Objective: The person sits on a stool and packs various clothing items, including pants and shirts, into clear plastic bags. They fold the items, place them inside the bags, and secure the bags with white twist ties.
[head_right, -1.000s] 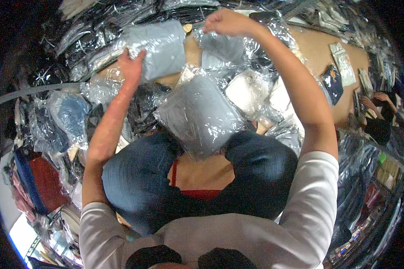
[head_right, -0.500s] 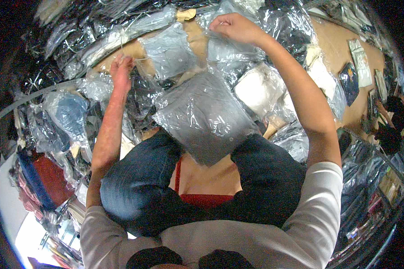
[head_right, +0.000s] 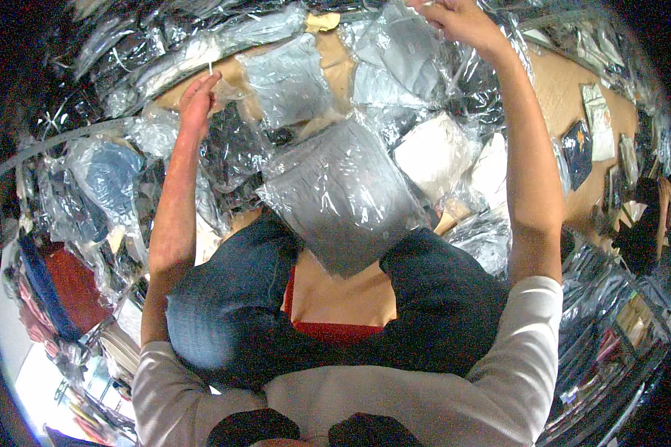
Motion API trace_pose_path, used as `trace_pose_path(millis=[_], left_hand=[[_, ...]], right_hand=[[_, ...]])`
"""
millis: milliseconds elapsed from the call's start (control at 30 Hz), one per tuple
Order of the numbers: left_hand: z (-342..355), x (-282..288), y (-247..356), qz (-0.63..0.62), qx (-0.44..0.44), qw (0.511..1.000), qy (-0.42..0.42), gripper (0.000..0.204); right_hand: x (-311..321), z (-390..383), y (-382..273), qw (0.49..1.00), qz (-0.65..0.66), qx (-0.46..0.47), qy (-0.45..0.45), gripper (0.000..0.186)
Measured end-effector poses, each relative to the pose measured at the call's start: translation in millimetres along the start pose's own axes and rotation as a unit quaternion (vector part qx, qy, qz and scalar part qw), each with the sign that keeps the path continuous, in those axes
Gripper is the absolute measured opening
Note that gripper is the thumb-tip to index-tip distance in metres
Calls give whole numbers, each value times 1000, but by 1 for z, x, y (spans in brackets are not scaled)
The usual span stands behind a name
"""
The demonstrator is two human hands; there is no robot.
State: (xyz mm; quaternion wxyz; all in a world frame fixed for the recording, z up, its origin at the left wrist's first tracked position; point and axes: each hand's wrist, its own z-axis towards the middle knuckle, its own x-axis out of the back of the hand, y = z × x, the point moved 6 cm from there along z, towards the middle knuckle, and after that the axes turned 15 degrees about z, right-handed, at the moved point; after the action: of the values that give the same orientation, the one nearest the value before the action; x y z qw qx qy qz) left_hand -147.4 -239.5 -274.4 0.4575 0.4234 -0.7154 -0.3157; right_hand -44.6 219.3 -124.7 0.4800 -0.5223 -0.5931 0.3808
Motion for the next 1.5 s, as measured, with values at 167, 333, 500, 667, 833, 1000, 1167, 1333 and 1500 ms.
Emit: trace_pose_path(millis=[167,333,500,667,833,1000,1167,1333,1500], left_hand=[[-1,28,35,-167,-79,983,10,17],[-19,83,38,-147,-81,982,93,28],[-10,149,-48,-266,-37,959,94,44],[-36,152,-69,499,132,855,-45,74],[-143,9,11,245,171,853,-429,68],[-180,-50,10,305,117,774,-543,67],[-171,-57,9,339,58,800,-492,61],[-153,-57,8,399,-95,822,-396,52],[-152,-61,20,372,-121,848,-359,46]], right_hand=[[27,0,26,992,-111,0,57,26],[84,-6,45,988,-102,52,104,25],[114,-11,44,962,-202,68,169,29],[69,-50,13,788,-489,231,295,30],[-46,-75,59,969,-242,-35,-45,58],[-140,-125,110,889,-134,-300,-318,70],[-131,-117,135,913,-107,-294,-263,50],[-125,-105,108,943,0,-254,-215,31],[-115,-102,134,940,13,-294,-175,35]])
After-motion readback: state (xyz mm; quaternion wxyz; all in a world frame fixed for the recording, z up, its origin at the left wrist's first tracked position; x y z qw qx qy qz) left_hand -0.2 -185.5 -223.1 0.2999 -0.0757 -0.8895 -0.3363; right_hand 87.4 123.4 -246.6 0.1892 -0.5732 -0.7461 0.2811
